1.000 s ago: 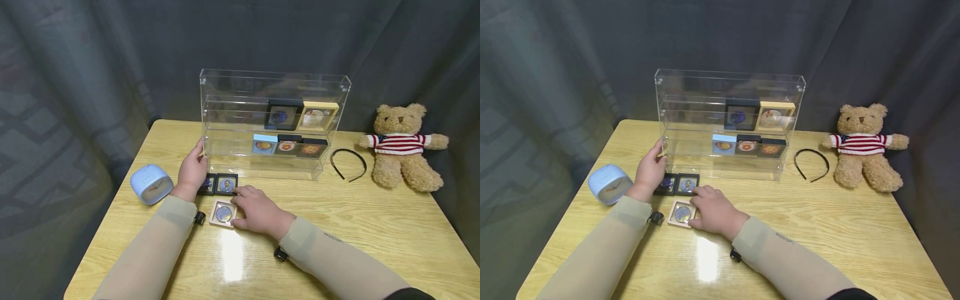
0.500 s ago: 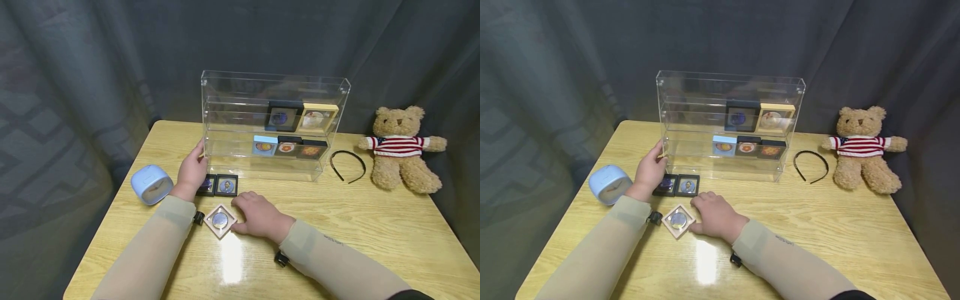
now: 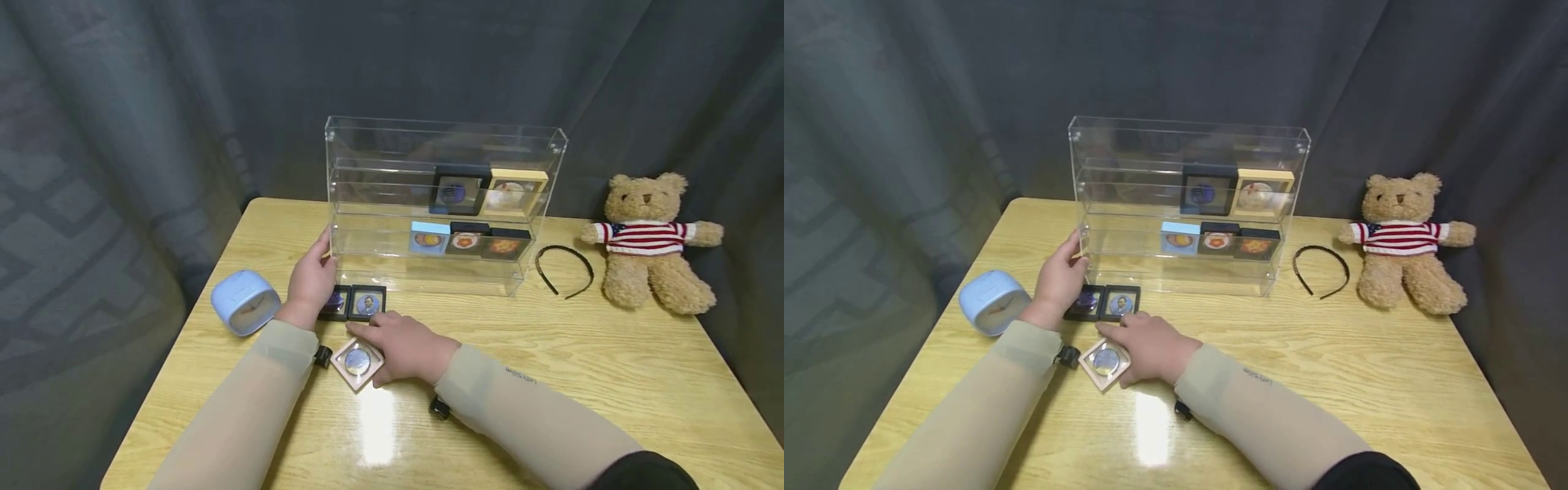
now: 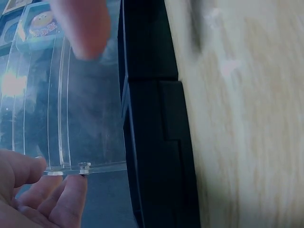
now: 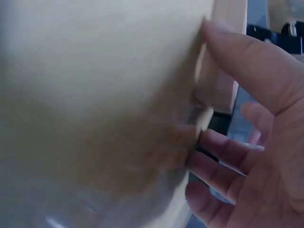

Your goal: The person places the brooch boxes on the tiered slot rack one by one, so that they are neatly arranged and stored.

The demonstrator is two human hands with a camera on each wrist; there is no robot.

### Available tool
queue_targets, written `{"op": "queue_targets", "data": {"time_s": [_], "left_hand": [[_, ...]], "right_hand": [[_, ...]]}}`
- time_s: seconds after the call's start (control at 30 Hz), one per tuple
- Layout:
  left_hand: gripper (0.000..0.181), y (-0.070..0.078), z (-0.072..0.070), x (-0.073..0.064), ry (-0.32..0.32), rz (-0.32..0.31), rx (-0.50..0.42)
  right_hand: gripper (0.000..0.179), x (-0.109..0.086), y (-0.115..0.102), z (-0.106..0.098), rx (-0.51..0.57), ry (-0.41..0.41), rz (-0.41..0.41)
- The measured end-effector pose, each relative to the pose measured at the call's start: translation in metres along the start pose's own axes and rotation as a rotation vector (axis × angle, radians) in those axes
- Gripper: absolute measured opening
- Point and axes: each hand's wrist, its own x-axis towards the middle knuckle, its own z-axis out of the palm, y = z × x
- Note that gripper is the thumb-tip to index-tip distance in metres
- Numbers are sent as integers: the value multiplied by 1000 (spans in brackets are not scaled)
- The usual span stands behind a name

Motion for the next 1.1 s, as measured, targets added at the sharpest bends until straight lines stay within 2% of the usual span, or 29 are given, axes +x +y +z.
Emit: {"op": "queue_targets", "data": {"time_s": [0.13, 0.23, 0.3, 0.4, 0.53, 0.67, 0.8, 0.97, 1.1], "left_hand": [[65, 0, 0, 0, -6, -7, 4], [65, -1, 0, 0, -8, -7, 5], [65, -1, 1, 0, -7, -3, 6], [65, -1, 2, 0, -3, 5, 7], [65, -1, 1, 0, 3, 1, 9], [65, -1, 1, 0, 4, -4, 10], [66, -1, 1, 1, 2, -1, -1], [65, -1, 1, 0, -3, -5, -4], [64, -2, 1, 0, -9, -8, -3]], "right_hand": [[94, 6, 1, -6, 1, -46, 7], [82, 7, 2, -8, 19, -53, 12], [80, 5, 4, -8, 45, -50, 24], [83, -1, 10, -11, 149, -40, 63], [90, -10, 21, -23, 349, -6, 119], [93, -18, 36, -41, 522, 74, 166], [96, -22, 50, -64, 631, 190, 214], [92, -22, 65, -100, 680, 322, 242], [85, -19, 75, -125, 674, 389, 274]]}}
